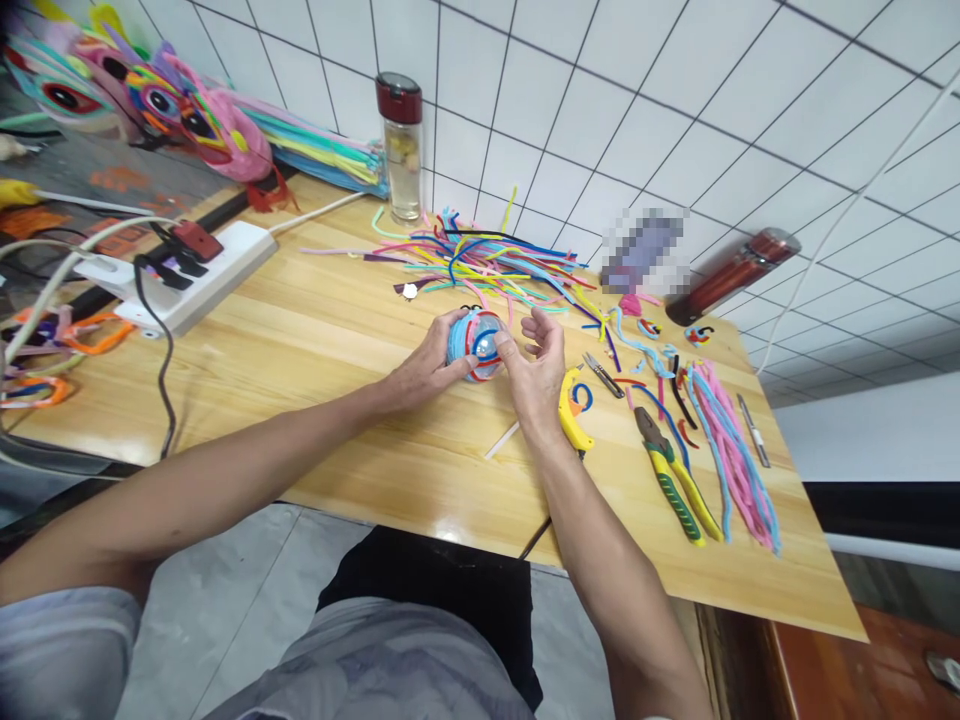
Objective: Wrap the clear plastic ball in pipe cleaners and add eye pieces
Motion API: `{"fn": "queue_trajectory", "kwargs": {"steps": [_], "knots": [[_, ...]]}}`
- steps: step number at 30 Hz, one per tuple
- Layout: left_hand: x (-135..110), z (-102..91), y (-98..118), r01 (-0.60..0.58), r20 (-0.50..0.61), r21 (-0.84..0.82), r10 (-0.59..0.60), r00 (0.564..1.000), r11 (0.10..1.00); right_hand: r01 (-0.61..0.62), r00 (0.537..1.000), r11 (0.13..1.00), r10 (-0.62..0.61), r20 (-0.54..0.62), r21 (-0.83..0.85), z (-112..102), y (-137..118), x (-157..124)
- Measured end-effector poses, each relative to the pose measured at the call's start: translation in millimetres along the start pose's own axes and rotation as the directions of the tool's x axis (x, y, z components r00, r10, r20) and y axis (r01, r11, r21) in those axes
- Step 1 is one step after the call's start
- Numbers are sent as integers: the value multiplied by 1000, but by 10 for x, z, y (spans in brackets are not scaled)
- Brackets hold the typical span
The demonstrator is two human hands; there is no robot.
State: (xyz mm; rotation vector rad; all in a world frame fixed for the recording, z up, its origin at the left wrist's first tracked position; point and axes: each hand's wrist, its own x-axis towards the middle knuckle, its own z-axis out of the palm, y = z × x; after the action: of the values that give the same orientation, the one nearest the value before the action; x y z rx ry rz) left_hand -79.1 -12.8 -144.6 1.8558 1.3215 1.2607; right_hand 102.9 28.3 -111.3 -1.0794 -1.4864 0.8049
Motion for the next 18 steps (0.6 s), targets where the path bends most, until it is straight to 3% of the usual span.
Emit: {"fn": "queue_trajectory", "kwargs": {"steps": [6,18], "knots": [[-4,-6,-1,-25,-2,-18,25,1000,1000,-124,992,984,121,30,131,15,104,56],[-15,-16,53,-24,2,-15,24,1000,1000,-232,970,948,209,125,216,67,94,148]]}}
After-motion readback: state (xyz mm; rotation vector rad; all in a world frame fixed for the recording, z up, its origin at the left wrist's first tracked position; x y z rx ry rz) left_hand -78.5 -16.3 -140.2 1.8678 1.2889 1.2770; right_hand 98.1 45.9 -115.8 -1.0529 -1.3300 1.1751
